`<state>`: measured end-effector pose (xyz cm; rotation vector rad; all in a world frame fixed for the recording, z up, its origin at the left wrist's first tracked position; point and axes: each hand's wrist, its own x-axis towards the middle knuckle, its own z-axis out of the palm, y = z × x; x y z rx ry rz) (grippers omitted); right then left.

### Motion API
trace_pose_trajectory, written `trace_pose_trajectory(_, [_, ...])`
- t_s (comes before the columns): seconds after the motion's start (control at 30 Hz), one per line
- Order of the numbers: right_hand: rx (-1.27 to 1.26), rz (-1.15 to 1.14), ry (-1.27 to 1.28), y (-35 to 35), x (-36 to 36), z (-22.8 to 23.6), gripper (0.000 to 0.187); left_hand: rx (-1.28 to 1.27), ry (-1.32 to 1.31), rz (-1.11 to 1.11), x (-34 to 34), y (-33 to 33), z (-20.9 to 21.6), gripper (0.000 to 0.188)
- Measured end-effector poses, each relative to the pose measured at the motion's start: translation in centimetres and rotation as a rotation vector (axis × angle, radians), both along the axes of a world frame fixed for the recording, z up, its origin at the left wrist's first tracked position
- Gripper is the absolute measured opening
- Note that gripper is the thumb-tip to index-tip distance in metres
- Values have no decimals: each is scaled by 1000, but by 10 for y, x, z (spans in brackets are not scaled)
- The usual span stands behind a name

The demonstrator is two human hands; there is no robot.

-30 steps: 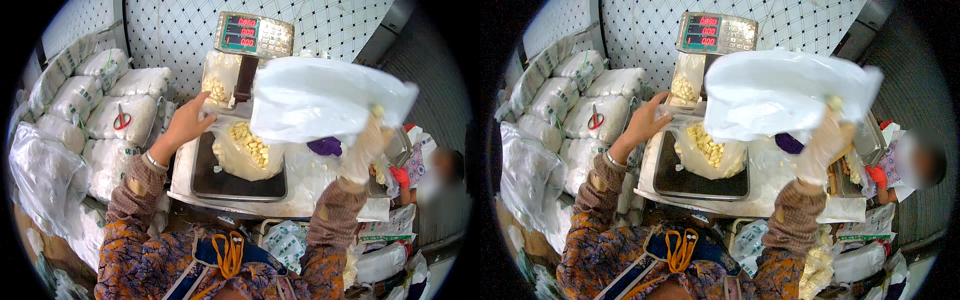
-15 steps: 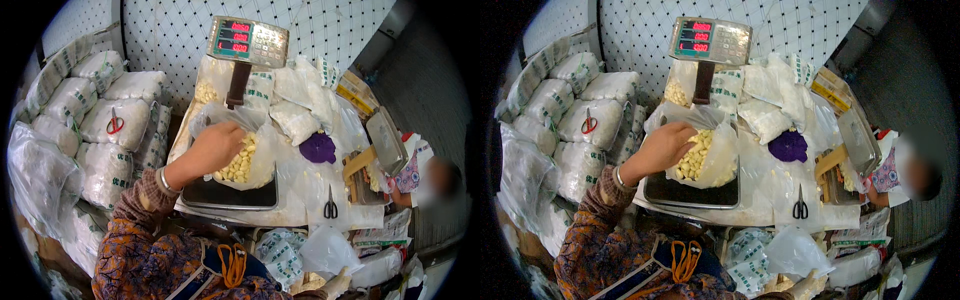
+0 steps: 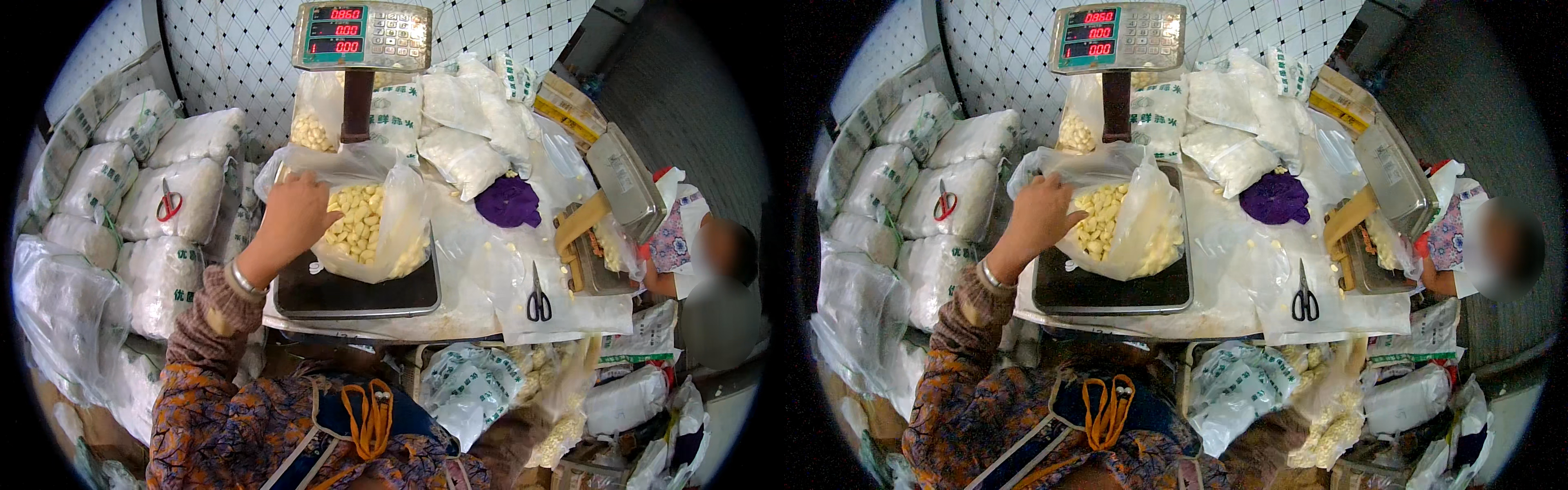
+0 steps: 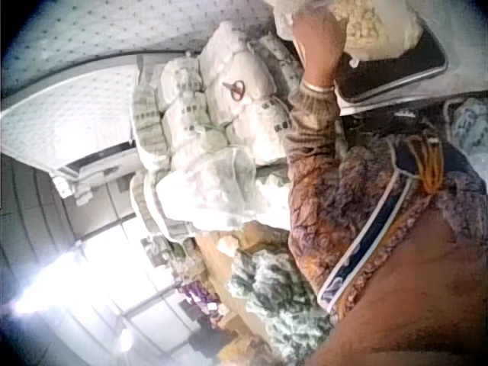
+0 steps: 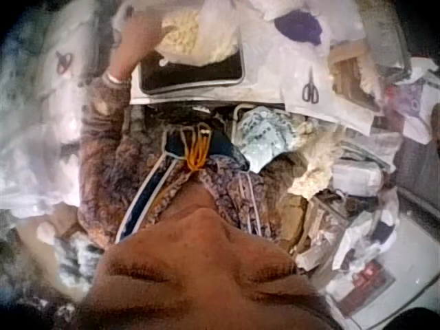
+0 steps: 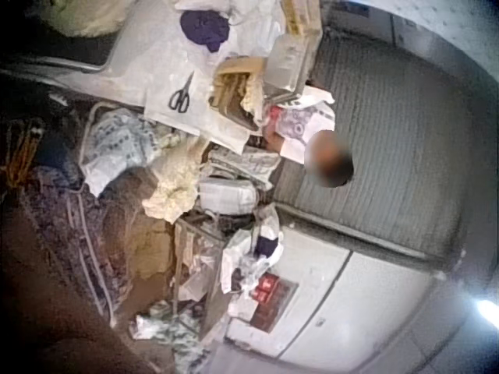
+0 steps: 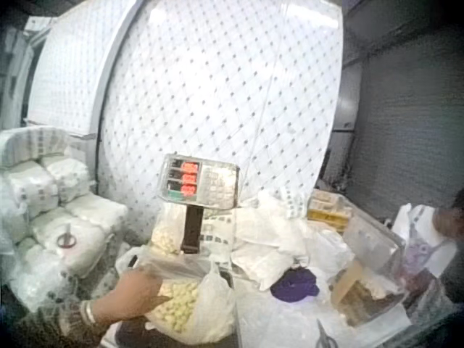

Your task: The person repeatedly scoops garlic cloves into plastic bags, weighs them on a digital scale, and adjusts the contents to reach a target weight. The person then places the weighed bags into a basket. A child is visible in the background.

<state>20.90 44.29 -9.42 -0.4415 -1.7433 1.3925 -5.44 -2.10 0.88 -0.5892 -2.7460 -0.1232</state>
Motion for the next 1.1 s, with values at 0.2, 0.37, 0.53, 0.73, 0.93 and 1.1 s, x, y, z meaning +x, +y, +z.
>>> trace_pose_trajectory(0.2, [841, 870, 215, -276, -211, 104, 27, -23, 127, 99, -28, -11, -48, 35])
trace_pose_trajectory(0.37, [1274, 806, -658, -299, -260, 92, 27, 103, -78, 37, -36, -40, -76, 19])
trace_pose_trajectory(0.53, [1201, 545, -658, -198, -206, 98, 61, 1496, -641, -189, -10, -36, -79, 4])
trace_pose_trajectory(0.73, [963, 525, -805, -178, -224, 75, 91, 2317, -786, -125, -25, -3, -71, 7])
trace_pose_trajectory(0.93, [363, 729, -653, -172, -267, 22, 82, 2373, -909, -168, -73, 13, -53, 16])
trace_pose_trajectory(1.1, [143, 845, -318, -189, -273, 66, 69, 2320, -689, 0, -91, 8, -30, 15])
